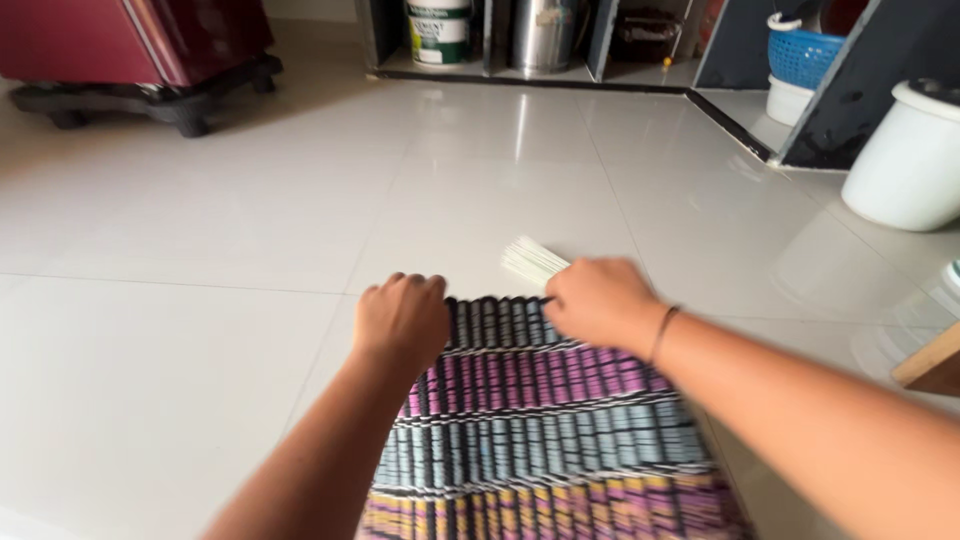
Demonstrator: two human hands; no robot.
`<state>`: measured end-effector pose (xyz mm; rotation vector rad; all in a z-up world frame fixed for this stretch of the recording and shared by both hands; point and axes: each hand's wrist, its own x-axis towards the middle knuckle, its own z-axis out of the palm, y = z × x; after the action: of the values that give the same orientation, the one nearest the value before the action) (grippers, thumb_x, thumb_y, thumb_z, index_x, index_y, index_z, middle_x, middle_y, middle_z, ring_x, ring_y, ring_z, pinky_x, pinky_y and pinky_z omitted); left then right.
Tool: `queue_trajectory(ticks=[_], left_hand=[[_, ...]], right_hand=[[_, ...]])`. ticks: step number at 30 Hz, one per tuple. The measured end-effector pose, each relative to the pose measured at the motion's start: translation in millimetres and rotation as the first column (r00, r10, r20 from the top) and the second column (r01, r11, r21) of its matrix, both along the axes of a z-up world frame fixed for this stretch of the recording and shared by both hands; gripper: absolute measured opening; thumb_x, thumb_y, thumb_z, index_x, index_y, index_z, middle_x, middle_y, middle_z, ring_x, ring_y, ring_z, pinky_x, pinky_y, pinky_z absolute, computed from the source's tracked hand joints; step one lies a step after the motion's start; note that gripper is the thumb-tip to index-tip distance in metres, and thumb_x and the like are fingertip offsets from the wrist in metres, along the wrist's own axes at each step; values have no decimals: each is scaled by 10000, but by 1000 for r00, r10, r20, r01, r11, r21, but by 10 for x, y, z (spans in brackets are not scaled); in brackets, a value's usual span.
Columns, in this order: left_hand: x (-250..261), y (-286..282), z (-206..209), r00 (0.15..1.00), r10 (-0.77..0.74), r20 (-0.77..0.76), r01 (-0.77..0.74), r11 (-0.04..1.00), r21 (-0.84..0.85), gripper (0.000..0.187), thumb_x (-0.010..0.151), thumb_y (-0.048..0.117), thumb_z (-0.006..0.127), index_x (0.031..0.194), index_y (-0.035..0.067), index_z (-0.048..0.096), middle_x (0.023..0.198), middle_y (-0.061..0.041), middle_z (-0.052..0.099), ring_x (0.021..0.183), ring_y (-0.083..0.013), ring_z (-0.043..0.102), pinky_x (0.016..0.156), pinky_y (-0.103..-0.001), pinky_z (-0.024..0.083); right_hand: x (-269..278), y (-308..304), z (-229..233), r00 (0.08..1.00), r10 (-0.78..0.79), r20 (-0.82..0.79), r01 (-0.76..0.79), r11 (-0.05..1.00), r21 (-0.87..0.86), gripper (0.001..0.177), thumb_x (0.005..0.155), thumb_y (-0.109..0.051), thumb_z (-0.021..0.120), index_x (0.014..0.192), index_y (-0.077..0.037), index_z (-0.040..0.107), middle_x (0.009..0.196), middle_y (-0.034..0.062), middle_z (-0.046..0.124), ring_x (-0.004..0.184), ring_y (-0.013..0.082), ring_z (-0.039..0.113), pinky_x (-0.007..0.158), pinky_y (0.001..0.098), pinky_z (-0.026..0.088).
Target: The person picks up and shakes floor mats by hand, then sweeps one mat using a small broom before shaking and folding it.
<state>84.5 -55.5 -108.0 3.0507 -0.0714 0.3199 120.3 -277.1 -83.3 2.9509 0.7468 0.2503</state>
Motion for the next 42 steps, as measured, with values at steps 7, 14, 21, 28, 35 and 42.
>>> queue_trajectory(ticks=[7, 14, 21, 28, 35, 42], left_hand=[[111, -265, -1223, 985, 0, -173, -33, 981, -189, 558, 946, 363, 551, 1483, 254, 446, 1497, -15, 433, 1408, -231, 365, 1168, -615, 233], [97, -513, -2116, 949, -23, -315, -32, 985, -170, 714, 940, 609, 426, 1585, 333, 293, 1691, 7, 190, 1557, -273, 111, 1157, -655, 61], [62, -588, -2645, 996, -6, 91, 22, 984, -179, 692, 935, 634, 368, 1529, 277, 371, 1619, -38, 295, 1514, -285, 170, 1132, -674, 61], [45, -739, -2643, 996, -3, 86, 22, 974, -227, 584, 1023, 438, 341, 1553, 196, 376, 1656, -47, 300, 1547, -253, 184, 1191, -647, 53], [225, -1136, -2650, 998, -8, 68, 26, 960, -279, 589, 1016, 322, 322, 1572, 129, 352, 1655, -58, 301, 1544, -260, 175, 1193, -607, 41], [467, -1490, -2667, 998, -43, 55, 57, 954, -295, 578, 1038, 328, 297, 1573, 113, 335, 1650, -74, 291, 1541, -270, 159, 1195, -583, 46]], right_hand=[[123, 39, -1249, 997, 61, 43, -66, 993, 102, 299, 978, -148, 547, 1268, -144, 619, 1211, 39, 642, 1193, 219, 583, 1033, 424, 429], [66, 10, -2150, 976, 218, -23, -206, 946, 249, 537, 1009, -349, 494, 1510, -165, 437, 1591, 100, 376, 1470, 311, 313, 1171, 525, 206], [267, -329, -2605, 975, 192, -109, -158, 950, 269, 656, 1016, -535, 457, 1588, -234, 342, 1679, 69, 243, 1546, 295, 196, 1224, 537, 97], [259, -348, -2673, 981, 185, -55, -166, 953, 253, 646, 1034, -558, 415, 1591, -241, 338, 1691, 51, 247, 1558, 284, 199, 1239, 541, 87], [254, -367, -2697, 987, 154, -41, -130, 929, 347, 560, 1052, -327, 450, 1574, -131, 388, 1678, 51, 329, 1560, 271, 270, 1255, 523, 140], [307, -601, -2647, 997, 62, 43, -73, 915, 397, 517, 1018, -201, 482, 1517, -67, 475, 1632, 109, 399, 1529, 316, 331, 1236, 504, 227]])
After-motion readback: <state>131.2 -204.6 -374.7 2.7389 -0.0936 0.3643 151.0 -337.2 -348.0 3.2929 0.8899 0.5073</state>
